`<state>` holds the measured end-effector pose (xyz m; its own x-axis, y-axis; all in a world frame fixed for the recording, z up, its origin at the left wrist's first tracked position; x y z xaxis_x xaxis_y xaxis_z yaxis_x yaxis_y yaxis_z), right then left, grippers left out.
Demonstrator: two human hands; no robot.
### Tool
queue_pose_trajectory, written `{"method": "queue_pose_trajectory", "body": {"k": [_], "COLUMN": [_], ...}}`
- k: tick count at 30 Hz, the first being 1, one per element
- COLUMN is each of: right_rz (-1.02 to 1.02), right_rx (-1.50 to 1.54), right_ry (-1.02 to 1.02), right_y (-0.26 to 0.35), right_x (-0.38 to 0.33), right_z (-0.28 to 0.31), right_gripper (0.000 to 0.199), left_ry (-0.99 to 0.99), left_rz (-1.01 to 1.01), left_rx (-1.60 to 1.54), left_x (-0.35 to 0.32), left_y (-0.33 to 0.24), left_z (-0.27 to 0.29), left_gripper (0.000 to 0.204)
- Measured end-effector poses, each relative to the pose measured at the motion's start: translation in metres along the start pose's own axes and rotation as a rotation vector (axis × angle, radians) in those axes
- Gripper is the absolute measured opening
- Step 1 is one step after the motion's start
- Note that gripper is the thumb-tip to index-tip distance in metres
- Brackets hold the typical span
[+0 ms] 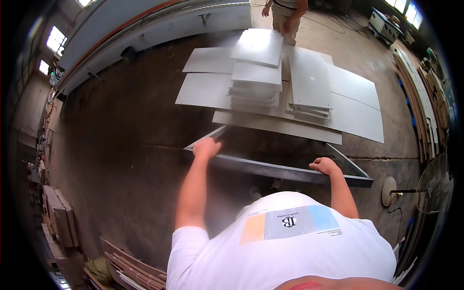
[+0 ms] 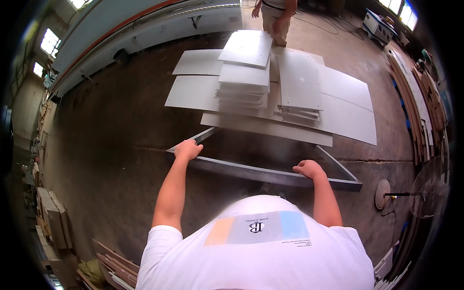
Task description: The person pushes a cart of wooden panels across a workshop, then individually feeds boards into an edge-banding machine by hand and uses a spray nozzle to clean the machine bed.
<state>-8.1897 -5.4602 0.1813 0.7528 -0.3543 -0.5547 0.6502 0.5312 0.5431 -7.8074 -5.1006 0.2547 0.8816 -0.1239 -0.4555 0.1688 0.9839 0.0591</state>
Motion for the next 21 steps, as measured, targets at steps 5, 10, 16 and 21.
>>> {"method": "queue_pose_trajectory", "body": {"k": [5,10,16,21], "right_rz": [0.029,0.073,-0.194,-0.287], "right_rx": [0.185,0.255,-0.173,-0.047], "right_ry": [0.056,-0.126,-0.410,-0.629], "right_y": [-0.002,-0.048,-0.144,-0.184], "right_x": [0.010,0.005,-0.063,-0.098], "right_z": [0.003,0.029,0.080,0.072], "right_gripper": [0.042,0.031,0.039,0.037], "left_ry": [0.015,0.003,-0.024,0.033], "left_rz": [-0.010,-0.025,-0.032,-0.050], "left_rx": [0.014,0.015,0.018,0.081], "left_x": [0.008,0.001,0.006,0.014], "left_y": [0.003,0.000,0.009,0.004], "left_z": [-0.008,0.002,-0.007,-0.010], "left_gripper": [0.048,0.049,0.049,0.052]}}
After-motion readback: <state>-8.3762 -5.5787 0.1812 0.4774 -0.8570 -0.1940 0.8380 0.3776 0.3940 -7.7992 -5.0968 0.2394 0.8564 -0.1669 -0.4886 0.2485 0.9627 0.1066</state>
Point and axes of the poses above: each hand's wrist, its own x-axis towards the middle knuckle, its own z-axis out of the back of the hand, y = z × x, the point moved 2 cm from there along x, towards the middle knuckle, and after that the axes turned 12 degrees about z, right-handed, at the moved point
